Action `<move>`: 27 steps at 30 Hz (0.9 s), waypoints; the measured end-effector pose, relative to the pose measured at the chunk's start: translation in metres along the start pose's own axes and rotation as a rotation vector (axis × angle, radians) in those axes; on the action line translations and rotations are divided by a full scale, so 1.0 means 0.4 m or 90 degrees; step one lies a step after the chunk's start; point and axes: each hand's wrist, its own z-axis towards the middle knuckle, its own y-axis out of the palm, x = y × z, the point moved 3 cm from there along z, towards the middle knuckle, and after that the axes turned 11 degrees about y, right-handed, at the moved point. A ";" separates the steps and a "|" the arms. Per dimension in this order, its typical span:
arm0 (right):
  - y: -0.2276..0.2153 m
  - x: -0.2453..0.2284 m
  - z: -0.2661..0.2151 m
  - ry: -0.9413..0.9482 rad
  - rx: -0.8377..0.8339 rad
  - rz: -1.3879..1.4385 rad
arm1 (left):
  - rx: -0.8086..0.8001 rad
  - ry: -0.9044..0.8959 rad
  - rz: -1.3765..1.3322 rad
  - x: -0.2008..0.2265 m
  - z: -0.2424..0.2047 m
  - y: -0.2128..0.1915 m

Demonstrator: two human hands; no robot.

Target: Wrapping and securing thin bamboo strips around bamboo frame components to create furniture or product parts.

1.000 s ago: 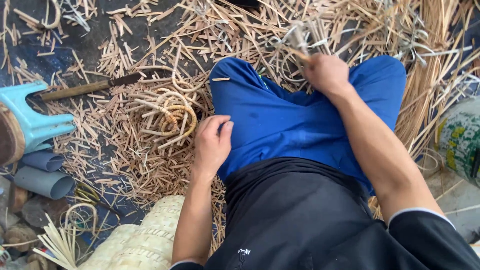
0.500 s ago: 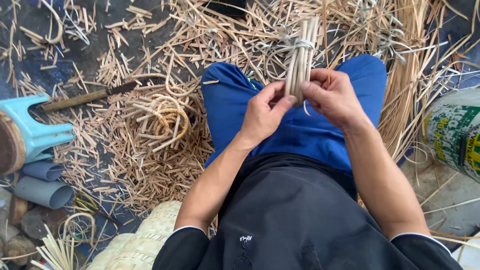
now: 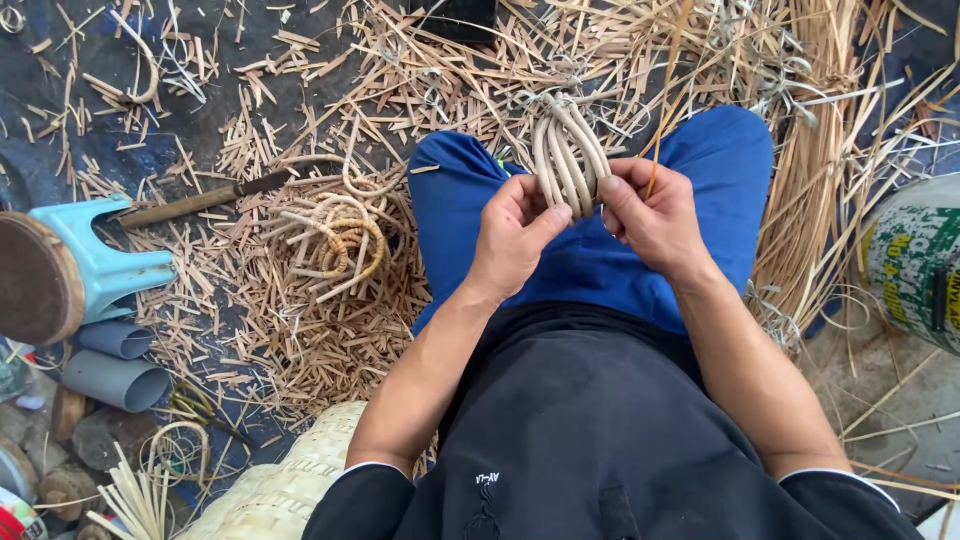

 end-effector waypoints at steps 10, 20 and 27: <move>0.054 -0.032 -0.065 -0.311 0.139 -0.190 | 0.033 0.006 -0.147 -0.013 -0.014 -0.004; 0.026 -0.002 -0.036 -0.273 0.082 -0.361 | 0.052 -0.007 -0.124 -0.024 -0.018 0.006; 0.082 0.002 -0.106 -0.271 -0.005 -0.364 | 0.135 -0.012 -0.181 -0.122 -0.003 -0.029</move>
